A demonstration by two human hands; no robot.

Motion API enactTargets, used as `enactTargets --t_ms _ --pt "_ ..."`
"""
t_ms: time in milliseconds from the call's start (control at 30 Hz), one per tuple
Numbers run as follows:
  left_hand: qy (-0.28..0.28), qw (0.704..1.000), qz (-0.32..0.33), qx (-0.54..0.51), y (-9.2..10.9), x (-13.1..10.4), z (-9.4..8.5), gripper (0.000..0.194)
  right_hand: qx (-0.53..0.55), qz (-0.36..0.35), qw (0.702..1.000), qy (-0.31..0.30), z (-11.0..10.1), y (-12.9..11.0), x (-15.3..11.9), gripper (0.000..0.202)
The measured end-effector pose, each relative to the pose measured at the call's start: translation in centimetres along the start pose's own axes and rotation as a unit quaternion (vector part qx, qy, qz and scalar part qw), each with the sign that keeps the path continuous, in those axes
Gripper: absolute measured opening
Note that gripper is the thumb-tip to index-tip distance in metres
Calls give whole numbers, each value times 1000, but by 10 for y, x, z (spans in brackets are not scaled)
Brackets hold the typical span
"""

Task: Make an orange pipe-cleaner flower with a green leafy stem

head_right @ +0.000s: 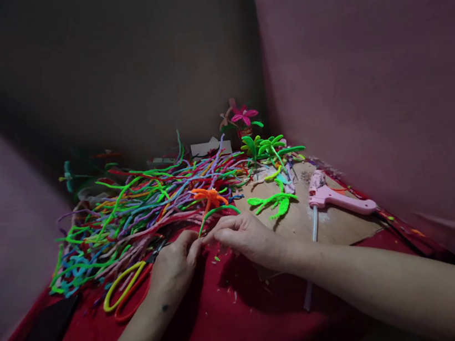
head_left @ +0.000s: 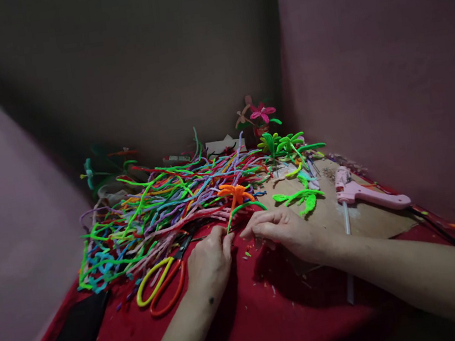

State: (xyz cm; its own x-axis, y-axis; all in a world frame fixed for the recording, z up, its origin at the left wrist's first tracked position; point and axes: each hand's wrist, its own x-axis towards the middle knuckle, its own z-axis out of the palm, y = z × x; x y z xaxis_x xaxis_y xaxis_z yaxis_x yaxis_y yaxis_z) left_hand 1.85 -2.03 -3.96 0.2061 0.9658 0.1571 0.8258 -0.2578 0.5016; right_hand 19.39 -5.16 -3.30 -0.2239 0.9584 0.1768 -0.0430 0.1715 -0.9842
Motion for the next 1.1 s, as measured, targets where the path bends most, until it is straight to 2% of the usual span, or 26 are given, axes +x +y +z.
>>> enactTargets --t_ms 67,133,233,300,367,500,633,733,867,1000,1100 --pt "69 995 62 47 1 -3 -3 16 -28 -11 1000 1 1 -1 0 25" --pt "90 990 98 -47 4 -6 -6 17 -52 -23 998 -2 2 0 -1 24" --pt "22 961 103 -255 12 -12 -10 17 -75 -47 996 -15 2 0 -2 21" --pt "2 943 127 -308 17 -16 -12 18 -75 -53 995 -37 2 0 -2 19" --pt "2 935 170 -310 20 -18 -13 17 -58 -36 996 -62 1 0 -2 20" --pt "-6 933 255 -253 20 -20 -17 20 -2 44 994 -104 -1 3 -1 16" --pt "-5 931 329 -159 17 -22 -17 27 36 82 987 -133 -3 7 0 17" --pt "40 915 395 -76 14 -22 -13 28 45 102 983 -142 -3 9 -1 19" --pt "115 869 480 26 9 -23 -9 29 113 125 972 -163 -2 12 -1 18" --pt "141 855 493 86 8 -26 -12 24 182 129 954 -200 -1 12 0 18" --pt "143 870 456 124 11 -30 -16 20 196 113 954 -196 1 11 1 24"
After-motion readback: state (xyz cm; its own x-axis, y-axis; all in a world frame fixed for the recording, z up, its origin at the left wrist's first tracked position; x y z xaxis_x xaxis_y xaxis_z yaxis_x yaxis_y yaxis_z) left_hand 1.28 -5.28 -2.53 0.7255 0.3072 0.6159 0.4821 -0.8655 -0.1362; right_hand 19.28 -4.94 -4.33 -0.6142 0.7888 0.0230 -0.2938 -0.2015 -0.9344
